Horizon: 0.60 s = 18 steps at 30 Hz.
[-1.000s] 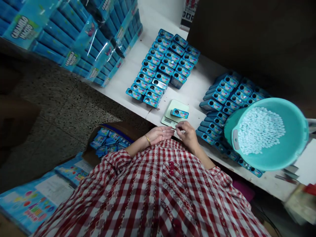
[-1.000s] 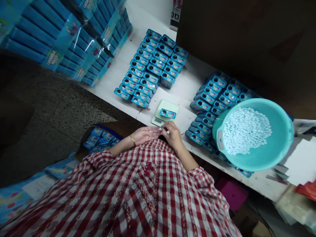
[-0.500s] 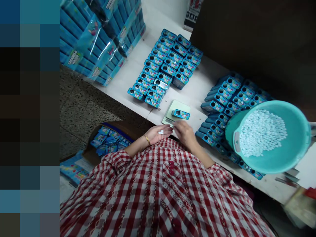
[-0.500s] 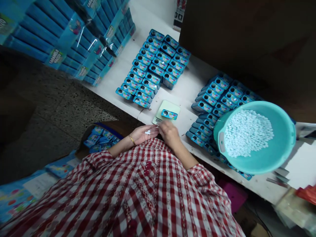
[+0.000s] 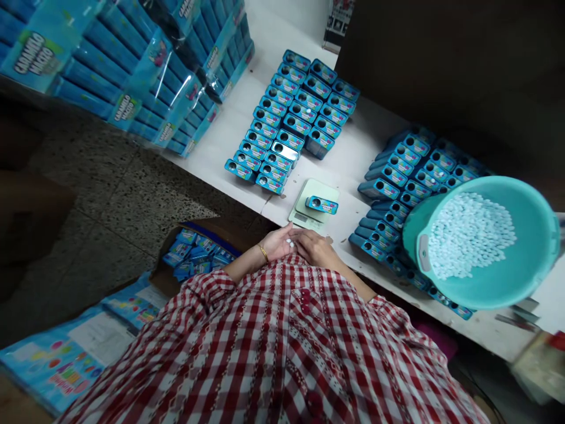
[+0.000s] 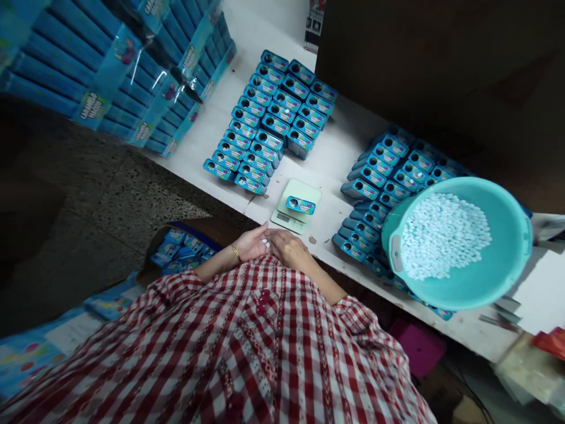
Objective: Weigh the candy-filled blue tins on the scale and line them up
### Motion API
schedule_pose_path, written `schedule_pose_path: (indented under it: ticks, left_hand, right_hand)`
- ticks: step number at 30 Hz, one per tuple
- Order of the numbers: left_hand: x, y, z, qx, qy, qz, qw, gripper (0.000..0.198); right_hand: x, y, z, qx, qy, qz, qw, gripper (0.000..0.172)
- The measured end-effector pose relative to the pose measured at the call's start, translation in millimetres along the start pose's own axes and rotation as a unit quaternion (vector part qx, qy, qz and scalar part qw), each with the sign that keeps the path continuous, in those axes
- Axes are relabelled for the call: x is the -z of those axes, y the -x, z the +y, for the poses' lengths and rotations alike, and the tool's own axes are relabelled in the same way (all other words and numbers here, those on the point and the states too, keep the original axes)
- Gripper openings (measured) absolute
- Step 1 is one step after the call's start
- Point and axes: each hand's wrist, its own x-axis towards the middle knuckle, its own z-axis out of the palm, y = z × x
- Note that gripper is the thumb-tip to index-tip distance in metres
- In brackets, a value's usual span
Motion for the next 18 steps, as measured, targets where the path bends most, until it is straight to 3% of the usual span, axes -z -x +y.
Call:
schedule_pose_path:
  ticks: [6, 11, 18]
  left_hand:
    - [-0.7, -1.7, 4.7, -0.017, -0.045, 0.008, 0.999, 0.031]
    - [-2.6, 1.5, 7.6, -0.044, -0.051, 0.02, 0.998, 0.025]
    - [5.1, 3.8, 17.4, -0.062, -0.023, 0.06, 0.996, 0.027]
  right_hand:
    - [40.1, -13.9, 22.9, -0.094, -0.021, 0.177, 0.979, 0.014]
    - [44.9, -28.7, 48.1, -0.105, 0.01, 0.18, 0.978, 0.017]
    - [42.7, -19.0, 49.9, -0.145, -0.034, 0.248, 0.957, 0.015]
